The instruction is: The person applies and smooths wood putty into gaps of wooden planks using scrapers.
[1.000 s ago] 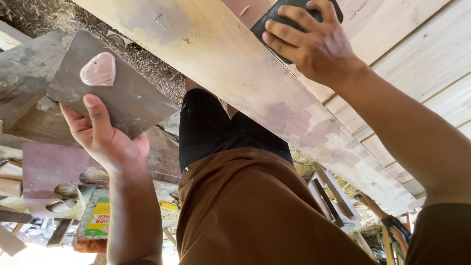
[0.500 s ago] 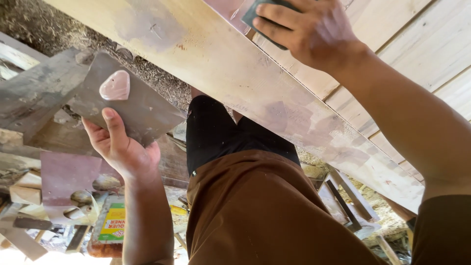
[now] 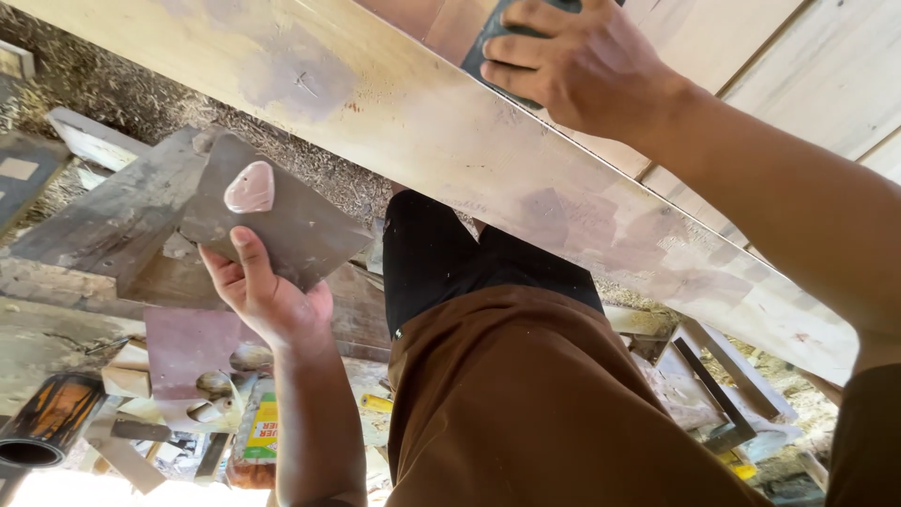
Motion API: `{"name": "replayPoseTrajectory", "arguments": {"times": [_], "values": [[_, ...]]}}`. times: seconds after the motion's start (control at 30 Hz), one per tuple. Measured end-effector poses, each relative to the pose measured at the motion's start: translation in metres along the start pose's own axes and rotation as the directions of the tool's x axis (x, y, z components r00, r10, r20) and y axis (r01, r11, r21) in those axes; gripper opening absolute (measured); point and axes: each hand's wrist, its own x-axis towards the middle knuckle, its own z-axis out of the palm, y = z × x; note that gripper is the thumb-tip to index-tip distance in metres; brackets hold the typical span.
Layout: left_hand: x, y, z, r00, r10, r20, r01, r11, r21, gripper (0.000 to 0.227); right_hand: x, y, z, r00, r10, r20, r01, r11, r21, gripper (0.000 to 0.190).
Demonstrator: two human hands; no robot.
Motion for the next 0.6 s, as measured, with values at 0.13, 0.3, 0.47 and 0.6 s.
{"name": "replayPoseTrajectory", "arguments": {"times": [0.13, 0.3, 0.47, 0.6], "values": [[-0.002, -0.002, 0.012, 0.999, 0.003, 0.044, -0.003, 1.000, -0.003, 0.039, -0.019, 0.004, -0.001, 0.999, 0.008, 0.039, -0.011, 0.996, 0.090, 0.019], [-0.004, -0.006, 0.020, 0.999, -0.033, 0.029, 0.033, 0.999, 0.008, 0.039, -0.012, 0.008, -0.004, 0.986, 0.158, -0.051, -0.137, 0.947, 0.290, 0.030], [-0.009, -0.004, 0.027, 0.996, -0.049, 0.070, 0.049, 0.999, -0.005, 0.040, 0.041, 0.012, 0.005, 0.985, 0.164, -0.048, -0.134, 0.917, 0.376, 0.044], [-0.012, 0.003, 0.025, 0.998, -0.061, -0.013, 0.061, 0.998, 0.020, 0.043, 0.099, 0.009, 0.000, 0.974, 0.096, -0.205, -0.004, 0.912, 0.410, 0.049]]}}
